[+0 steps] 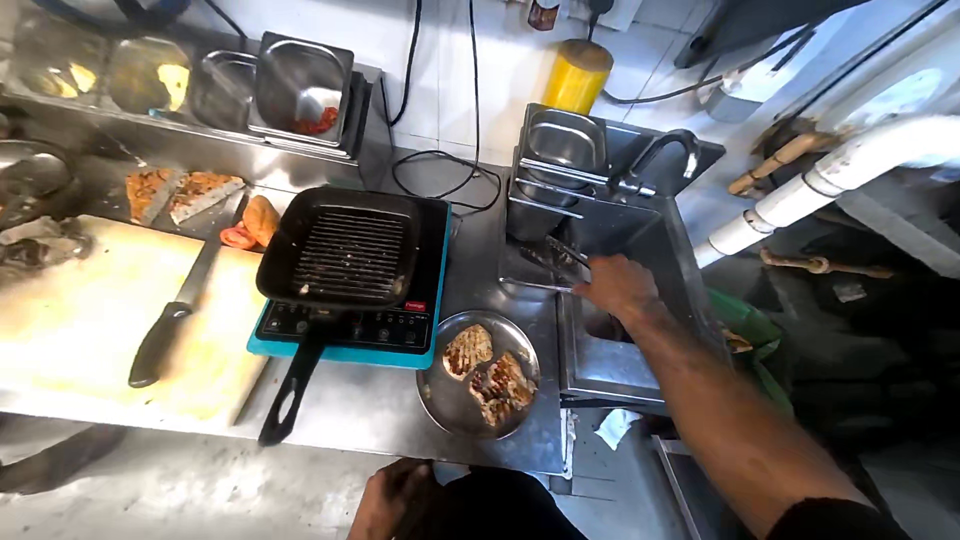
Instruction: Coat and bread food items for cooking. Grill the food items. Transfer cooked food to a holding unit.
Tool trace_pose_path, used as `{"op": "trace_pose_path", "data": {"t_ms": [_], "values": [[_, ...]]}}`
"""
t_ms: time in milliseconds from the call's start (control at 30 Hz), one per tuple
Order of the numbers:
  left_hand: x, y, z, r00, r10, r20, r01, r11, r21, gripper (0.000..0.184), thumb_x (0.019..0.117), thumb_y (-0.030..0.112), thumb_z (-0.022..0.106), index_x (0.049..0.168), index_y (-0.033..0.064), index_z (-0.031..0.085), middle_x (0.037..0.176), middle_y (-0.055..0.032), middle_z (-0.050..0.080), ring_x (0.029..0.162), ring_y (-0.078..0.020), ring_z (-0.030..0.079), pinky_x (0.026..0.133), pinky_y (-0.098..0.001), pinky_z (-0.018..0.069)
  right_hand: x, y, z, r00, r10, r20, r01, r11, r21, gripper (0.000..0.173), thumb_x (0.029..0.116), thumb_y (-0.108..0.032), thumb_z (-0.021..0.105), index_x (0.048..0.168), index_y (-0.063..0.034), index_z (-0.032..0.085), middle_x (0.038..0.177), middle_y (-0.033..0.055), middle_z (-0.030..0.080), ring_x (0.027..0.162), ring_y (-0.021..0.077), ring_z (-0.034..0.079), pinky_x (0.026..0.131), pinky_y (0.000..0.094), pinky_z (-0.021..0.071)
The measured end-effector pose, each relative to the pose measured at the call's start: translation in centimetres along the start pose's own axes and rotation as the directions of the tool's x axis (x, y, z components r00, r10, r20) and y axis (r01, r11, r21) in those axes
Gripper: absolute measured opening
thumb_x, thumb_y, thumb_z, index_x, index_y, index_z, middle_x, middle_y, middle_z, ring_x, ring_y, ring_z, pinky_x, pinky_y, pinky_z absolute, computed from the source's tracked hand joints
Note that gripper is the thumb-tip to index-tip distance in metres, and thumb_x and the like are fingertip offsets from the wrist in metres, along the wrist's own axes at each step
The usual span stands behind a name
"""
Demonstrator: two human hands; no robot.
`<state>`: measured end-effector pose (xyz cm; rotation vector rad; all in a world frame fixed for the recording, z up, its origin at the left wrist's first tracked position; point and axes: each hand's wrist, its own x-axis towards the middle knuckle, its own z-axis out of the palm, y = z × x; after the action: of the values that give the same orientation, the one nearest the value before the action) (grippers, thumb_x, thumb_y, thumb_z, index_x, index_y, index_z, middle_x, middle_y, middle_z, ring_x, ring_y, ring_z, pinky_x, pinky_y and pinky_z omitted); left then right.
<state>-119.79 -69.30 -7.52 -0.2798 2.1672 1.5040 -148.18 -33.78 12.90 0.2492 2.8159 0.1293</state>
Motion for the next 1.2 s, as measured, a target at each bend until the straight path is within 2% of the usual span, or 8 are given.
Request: {"op": "trace_pose_path", "data": {"t_ms": [100,233,467,567,700,867,1067,1200], "values": [[-0.1,-1.2,1.3,0.946,-0.292,-0.144,0.190,0.853,-0.485,0.030,0.1012,0.020,0.064,0.121,-0.0032,0.060,0.103,-0.0175,0.070,0.084,-0.0274,0.072,0.069,-0.0438,0.0622,2.6,-0.5,0.7,0.992,-0.111,0.057,0.111,0.994,-0.002,0.057,0.0871,-0.054,0.077,0.113,-0.0044,0.068,0.106,0.0242,0.070,0.099,0.0453,0.068,0.077,0.0665,0.0530],[1.0,-2.8,3.5,0.899,-0.380,-0.219,0.041,0.569,-0.822,0.051,0.1077,0.029,0.046,0.151,0.0047,0.036,0.142,-0.0193,0.056,0.124,-0.0349,0.061,0.092,-0.0571,0.0572,3.3,-0.7,0.0,0.963,-0.242,0.117,0.246,0.969,-0.024,0.083,0.0822,-0.054,0.081,0.149,-0.0154,0.052,0.126,0.0274,0.065,0.111,0.0511,0.064,0.085,0.0731,0.0491],[3.5,-1.7,7.2,0.814,-0.517,-0.265,-0.153,0.249,-0.956,0.062,0.1097,0.054,0.023,0.159,0.0164,0.023,0.145,-0.0189,0.053,0.117,-0.0348,0.064,0.089,-0.0563,0.0567,1.8,-1.3,-2.4,0.882,-0.401,0.247,0.458,0.851,-0.256,0.076,0.0825,-0.045,0.083,0.150,-0.0263,0.053,0.159,0.0215,0.039,0.113,0.0495,0.062,0.082,0.0713,0.0510],[3.8,-1.7,8.3,0.824,-0.506,-0.257,-0.152,0.239,-0.959,0.062,0.1088,0.057,0.023,0.162,0.0238,0.020,0.153,-0.0141,0.048,0.130,-0.0330,0.056,0.098,-0.0583,0.0508,0.1,0.4,-3.9,0.863,-0.475,0.170,0.500,0.851,-0.160,0.077,0.0850,-0.050,0.080,0.152,-0.0235,0.052,0.160,0.0205,0.038,0.128,0.0484,0.055,0.091,0.0722,0.0489],[4.0,-2.3,8.1,0.821,-0.503,-0.271,-0.117,0.316,-0.942,0.058,0.1092,0.054,0.030,0.161,0.0288,0.019,0.150,-0.0148,0.049,0.127,-0.0324,0.056,0.094,-0.0534,0.0501,-5.2,3.6,-5.3,0.802,-0.533,-0.270,0.557,0.830,0.014,0.061,0.0953,-0.041,0.071,0.146,-0.0106,0.057,0.149,0.0222,0.052,0.134,0.0438,0.053,0.103,0.0691,0.0443],[0.1,-4.0,8.1,0.770,-0.569,-0.288,-0.041,0.406,-0.913,0.085,0.1030,0.044,0.058,0.164,0.0209,0.004,0.149,-0.0259,0.046,0.128,-0.0396,0.054,0.097,-0.0566,0.0484,-14.8,4.0,-0.6,0.690,-0.481,-0.541,0.619,0.779,0.097,0.046,0.0983,-0.031,0.065,0.136,-0.0050,0.064,0.145,0.0226,0.056,0.129,0.0427,0.058,0.101,0.0633,0.0481],[-11.0,-10.8,9.0,0.747,-0.608,-0.269,0.017,0.423,-0.906,0.075,0.1022,0.033,0.064,0.159,0.0133,0.020,0.132,-0.0238,0.059,0.110,-0.0331,0.065,0.087,-0.0502,0.0569,-22.7,-1.3,11.8,0.828,-0.546,-0.127,0.541,0.721,0.432,0.036,0.0996,-0.027,0.067,0.132,-0.0104,0.067,0.120,0.0112,0.071,0.100,0.0243,0.073,0.087,0.0499,0.0613],[-18.7,-15.0,9.2,0.759,-0.618,-0.206,0.101,0.424,-0.900,0.068,0.1026,0.031,0.063,0.155,0.0059,0.028,0.123,-0.0220,0.063,0.106,-0.0303,0.068,0.086,-0.0480,0.0596,-26.8,-9.0,23.2,0.705,-0.675,0.217,0.556,0.717,0.420,0.028,0.1008,-0.023,0.063,0.124,-0.0085,0.071,0.114,0.0100,0.073,0.106,0.0238,0.071,0.097,0.0483,0.0566]]}}
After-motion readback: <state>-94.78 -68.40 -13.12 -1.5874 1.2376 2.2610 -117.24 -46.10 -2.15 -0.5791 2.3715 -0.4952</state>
